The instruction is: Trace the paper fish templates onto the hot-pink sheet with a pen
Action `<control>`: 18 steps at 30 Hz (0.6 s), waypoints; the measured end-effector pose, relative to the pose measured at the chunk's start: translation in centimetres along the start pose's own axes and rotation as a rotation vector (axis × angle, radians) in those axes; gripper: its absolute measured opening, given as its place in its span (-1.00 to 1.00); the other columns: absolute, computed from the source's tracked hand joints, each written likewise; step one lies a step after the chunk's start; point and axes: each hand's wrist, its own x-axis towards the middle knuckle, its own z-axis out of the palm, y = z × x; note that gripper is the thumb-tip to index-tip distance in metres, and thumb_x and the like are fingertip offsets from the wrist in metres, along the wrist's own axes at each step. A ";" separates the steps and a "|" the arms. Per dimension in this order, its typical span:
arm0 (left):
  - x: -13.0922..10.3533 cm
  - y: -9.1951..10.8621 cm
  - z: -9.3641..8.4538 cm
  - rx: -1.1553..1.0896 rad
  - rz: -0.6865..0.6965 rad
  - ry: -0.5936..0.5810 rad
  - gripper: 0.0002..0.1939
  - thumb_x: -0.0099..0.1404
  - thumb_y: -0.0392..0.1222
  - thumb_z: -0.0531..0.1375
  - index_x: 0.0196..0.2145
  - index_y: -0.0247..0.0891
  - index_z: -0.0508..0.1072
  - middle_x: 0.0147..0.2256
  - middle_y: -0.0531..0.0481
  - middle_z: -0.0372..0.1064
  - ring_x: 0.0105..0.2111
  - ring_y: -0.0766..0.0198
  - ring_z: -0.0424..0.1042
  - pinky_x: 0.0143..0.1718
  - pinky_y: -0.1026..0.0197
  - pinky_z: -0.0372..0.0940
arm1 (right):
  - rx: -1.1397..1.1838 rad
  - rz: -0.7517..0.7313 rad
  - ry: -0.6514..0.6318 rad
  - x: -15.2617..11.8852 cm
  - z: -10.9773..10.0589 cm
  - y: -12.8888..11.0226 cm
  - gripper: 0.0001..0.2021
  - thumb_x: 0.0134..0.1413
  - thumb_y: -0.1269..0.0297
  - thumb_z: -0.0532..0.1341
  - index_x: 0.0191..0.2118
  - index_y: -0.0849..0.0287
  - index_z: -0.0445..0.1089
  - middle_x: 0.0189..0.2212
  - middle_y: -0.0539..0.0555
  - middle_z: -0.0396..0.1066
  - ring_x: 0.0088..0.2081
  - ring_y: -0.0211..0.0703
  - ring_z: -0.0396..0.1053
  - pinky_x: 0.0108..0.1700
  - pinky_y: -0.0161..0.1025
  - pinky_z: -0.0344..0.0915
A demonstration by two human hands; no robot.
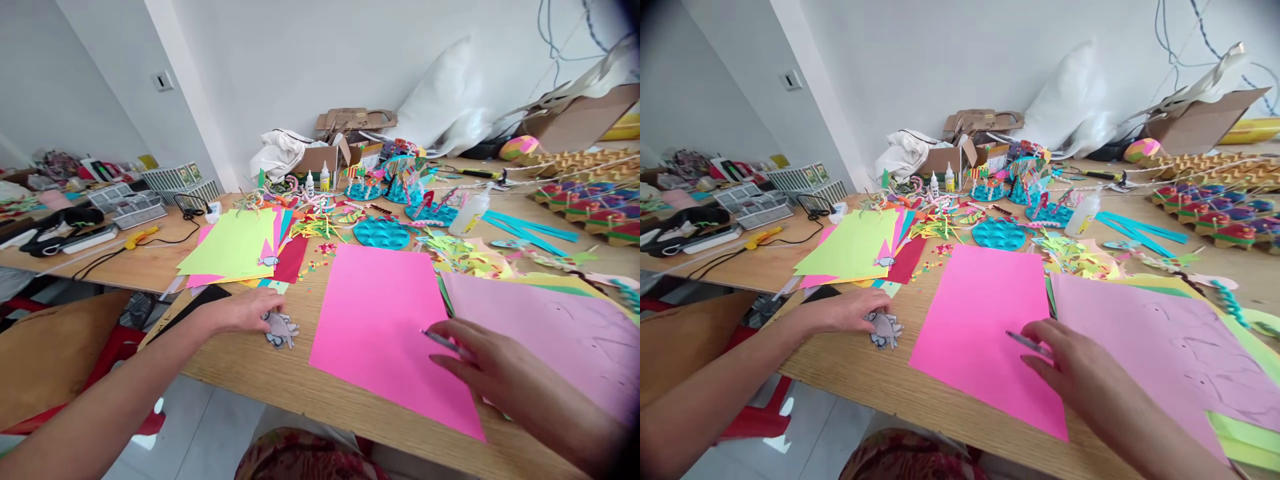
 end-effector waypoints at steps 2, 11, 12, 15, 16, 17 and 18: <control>0.0 -0.1 0.1 -0.008 -0.004 0.020 -0.80 0.03 -0.37 0.20 -0.35 -0.26 0.28 -0.33 0.06 0.24 -0.31 0.27 0.23 -0.34 0.33 0.06 | -0.076 -0.023 0.068 -1.5 0.9 0.3 -0.72 0.04 0.14 0.09 -0.16 0.11 0.38 -0.17 0.14 0.42 -0.32 -0.08 0.46 -0.33 -0.22 0.37; 0.0 0.0 0.3 -0.057 0.013 0.006 -0.88 0.04 -0.41 0.11 -0.54 -0.29 0.21 -0.50 0.10 0.16 -0.48 0.35 0.15 -0.47 0.35 -0.03 | -0.135 0.142 0.184 -4.1 3.1 0.2 -0.67 0.02 0.19 0.06 -0.12 0.20 0.38 -0.13 0.19 0.42 -0.25 -0.03 0.46 -0.34 -0.18 0.43; 0.0 -0.1 0.3 -0.078 0.046 0.000 -0.90 0.06 -0.41 0.09 -0.54 -0.29 0.23 -0.49 0.09 0.18 -0.46 0.35 0.17 -0.45 0.35 -0.01 | -0.143 0.168 0.187 -4.2 3.3 -0.1 -0.65 0.03 0.19 0.04 -0.10 0.21 0.37 -0.10 0.20 0.40 -0.24 -0.02 0.46 -0.33 -0.16 0.43; -0.1 -0.8 0.0 -0.162 0.107 -0.010 -0.90 0.13 -0.34 0.07 -0.50 -0.28 0.34 -0.46 0.07 0.23 -0.42 0.33 0.23 -0.40 0.37 0.04 | -0.160 0.222 0.200 -4.3 4.0 -0.9 -0.63 0.06 0.20 0.01 -0.05 0.19 0.35 -0.04 0.19 0.37 -0.21 0.01 0.45 -0.33 -0.13 0.42; -0.2 -1.0 -0.1 -0.184 0.109 -0.014 -0.88 0.14 -0.32 0.06 -0.50 -0.28 0.37 -0.46 0.06 0.24 -0.41 0.33 0.24 -0.39 0.37 0.05 | -0.157 0.219 0.201 -4.4 4.1 -1.1 -0.63 0.06 0.21 0.01 -0.04 0.17 0.35 -0.02 0.17 0.36 -0.19 0.01 0.45 -0.32 -0.14 0.42; -0.2 -1.2 -0.3 -0.200 0.099 -0.012 -0.85 0.15 -0.29 0.06 -0.49 -0.28 0.40 -0.46 0.05 0.25 -0.41 0.33 0.25 -0.39 0.37 0.06 | -0.151 0.207 0.201 -4.4 4.3 -1.3 -0.63 0.06 0.23 0.00 -0.04 0.15 0.35 -0.01 0.16 0.35 -0.17 0.01 0.44 -0.32 -0.15 0.43; -0.3 -1.4 -0.5 -0.215 0.080 -0.007 -0.83 0.15 -0.28 0.05 -0.49 -0.28 0.42 -0.47 0.05 0.26 -0.42 0.32 0.26 -0.38 0.36 0.07 | -0.146 0.195 0.199 -4.5 4.4 -1.3 -0.63 0.06 0.25 0.00 -0.04 0.13 0.36 0.00 0.14 0.35 -0.15 0.01 0.43 -0.31 -0.15 0.43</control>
